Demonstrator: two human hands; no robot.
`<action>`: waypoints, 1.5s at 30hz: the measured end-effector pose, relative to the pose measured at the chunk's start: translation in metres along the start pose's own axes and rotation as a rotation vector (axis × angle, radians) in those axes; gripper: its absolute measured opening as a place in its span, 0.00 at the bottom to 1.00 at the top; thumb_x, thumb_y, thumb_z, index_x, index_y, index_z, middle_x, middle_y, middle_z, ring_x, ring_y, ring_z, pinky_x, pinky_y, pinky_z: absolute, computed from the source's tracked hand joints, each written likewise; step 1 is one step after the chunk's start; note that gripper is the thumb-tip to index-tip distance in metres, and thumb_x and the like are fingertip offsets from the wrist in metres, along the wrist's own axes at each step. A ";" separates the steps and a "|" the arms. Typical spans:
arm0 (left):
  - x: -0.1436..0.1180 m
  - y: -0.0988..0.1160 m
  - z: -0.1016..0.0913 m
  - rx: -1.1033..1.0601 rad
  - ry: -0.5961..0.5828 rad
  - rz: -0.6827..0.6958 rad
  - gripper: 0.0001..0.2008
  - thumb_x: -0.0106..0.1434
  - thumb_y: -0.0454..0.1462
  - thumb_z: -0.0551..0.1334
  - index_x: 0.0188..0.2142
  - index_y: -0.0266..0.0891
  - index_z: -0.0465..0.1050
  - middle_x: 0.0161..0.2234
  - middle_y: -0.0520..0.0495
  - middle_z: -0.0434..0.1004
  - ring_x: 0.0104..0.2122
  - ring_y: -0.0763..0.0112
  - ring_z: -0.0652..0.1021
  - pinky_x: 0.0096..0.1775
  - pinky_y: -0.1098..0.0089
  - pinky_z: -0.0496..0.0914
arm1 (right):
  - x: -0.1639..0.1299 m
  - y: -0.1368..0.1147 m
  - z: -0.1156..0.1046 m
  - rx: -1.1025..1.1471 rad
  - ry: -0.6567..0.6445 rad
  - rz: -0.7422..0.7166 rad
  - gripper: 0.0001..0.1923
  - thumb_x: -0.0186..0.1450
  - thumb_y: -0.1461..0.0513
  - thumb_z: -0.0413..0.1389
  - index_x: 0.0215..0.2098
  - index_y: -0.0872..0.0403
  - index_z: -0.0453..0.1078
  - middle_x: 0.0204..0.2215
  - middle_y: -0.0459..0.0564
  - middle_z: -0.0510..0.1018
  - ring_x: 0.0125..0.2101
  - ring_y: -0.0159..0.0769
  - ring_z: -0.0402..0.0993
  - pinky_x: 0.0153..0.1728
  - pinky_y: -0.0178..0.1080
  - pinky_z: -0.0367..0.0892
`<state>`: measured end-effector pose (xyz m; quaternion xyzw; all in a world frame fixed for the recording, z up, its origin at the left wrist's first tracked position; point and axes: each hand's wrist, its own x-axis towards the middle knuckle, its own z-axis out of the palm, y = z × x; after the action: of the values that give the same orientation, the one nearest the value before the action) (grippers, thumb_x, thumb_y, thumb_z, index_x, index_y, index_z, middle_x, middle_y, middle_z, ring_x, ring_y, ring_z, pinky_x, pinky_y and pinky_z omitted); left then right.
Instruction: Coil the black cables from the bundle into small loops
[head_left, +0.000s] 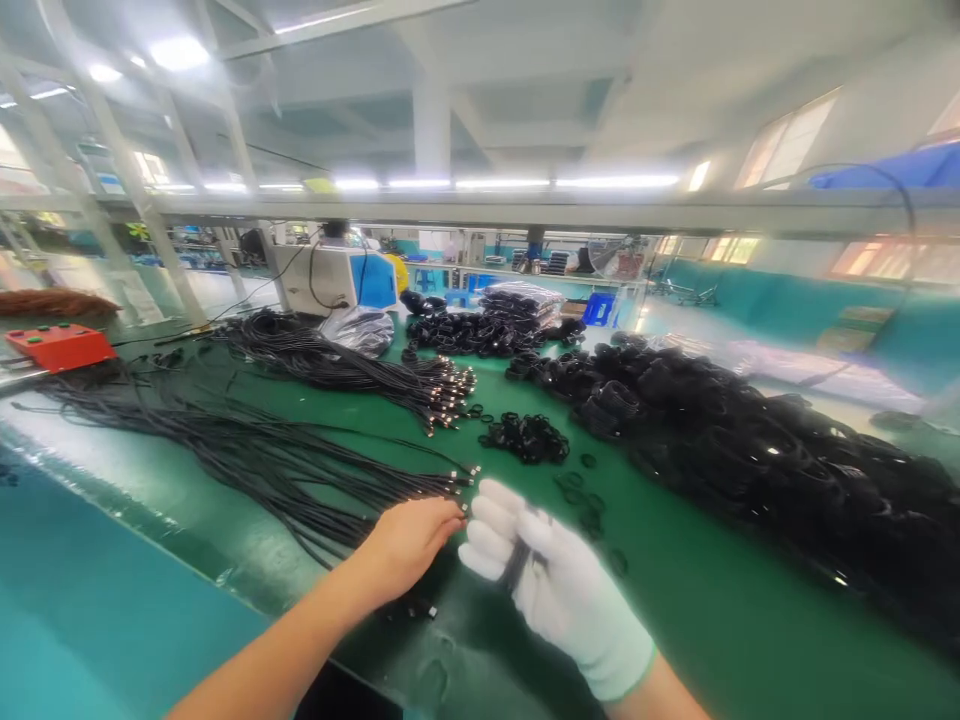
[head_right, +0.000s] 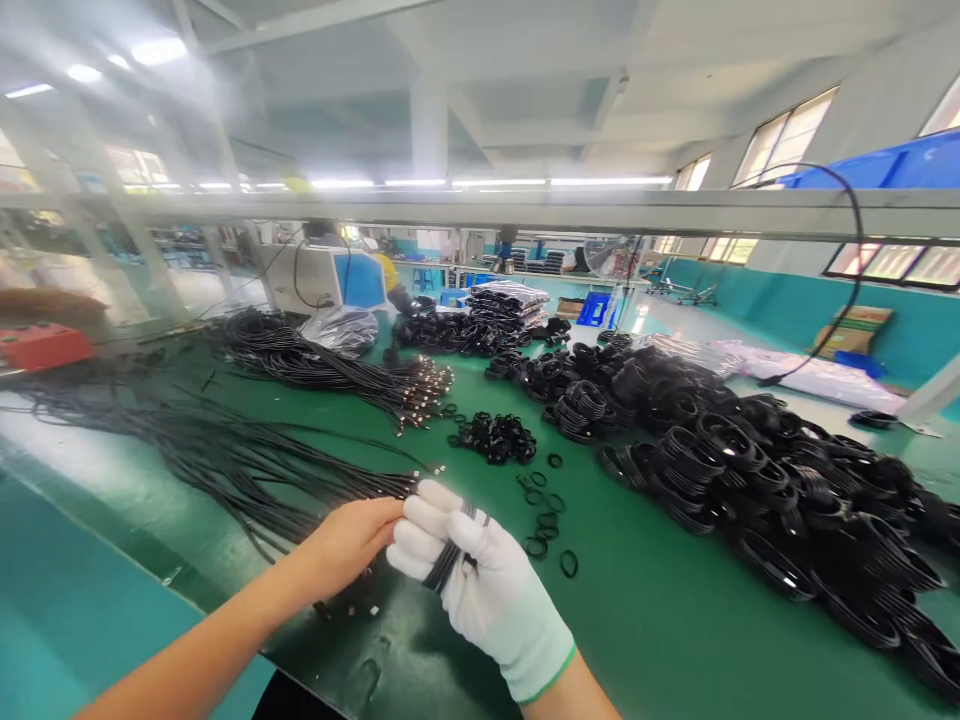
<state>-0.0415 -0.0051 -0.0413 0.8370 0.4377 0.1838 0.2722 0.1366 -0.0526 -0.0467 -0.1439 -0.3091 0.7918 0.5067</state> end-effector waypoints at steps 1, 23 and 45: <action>-0.002 0.004 0.003 0.128 0.026 -0.032 0.12 0.64 0.35 0.50 0.30 0.40 0.71 0.29 0.50 0.75 0.29 0.68 0.73 0.30 0.72 0.62 | 0.000 -0.005 -0.003 0.009 0.047 -0.035 0.17 0.62 0.57 0.56 0.48 0.54 0.65 0.41 0.51 0.72 0.38 0.34 0.69 0.47 0.46 0.62; -0.006 0.048 -0.024 0.688 0.071 0.648 0.08 0.63 0.38 0.58 0.27 0.39 0.67 0.26 0.49 0.72 0.29 0.68 0.69 0.38 0.64 0.60 | -0.002 0.001 0.003 -0.281 -0.007 0.083 0.07 0.61 0.62 0.58 0.36 0.58 0.72 0.37 0.53 0.77 0.36 0.36 0.72 0.43 0.42 0.65; -0.003 0.014 -0.010 -0.571 -0.172 -0.013 0.05 0.56 0.36 0.60 0.30 0.36 0.69 0.23 0.56 0.66 0.22 0.78 0.66 0.24 0.77 0.61 | -0.007 0.023 -0.006 0.108 -0.062 0.421 0.16 0.53 0.60 0.64 0.36 0.61 0.67 0.27 0.51 0.74 0.29 0.36 0.72 0.40 0.48 0.65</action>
<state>-0.0393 -0.0111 -0.0252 0.7363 0.3489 0.2263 0.5337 0.1265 -0.0635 -0.0663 -0.1535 -0.2447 0.8996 0.3276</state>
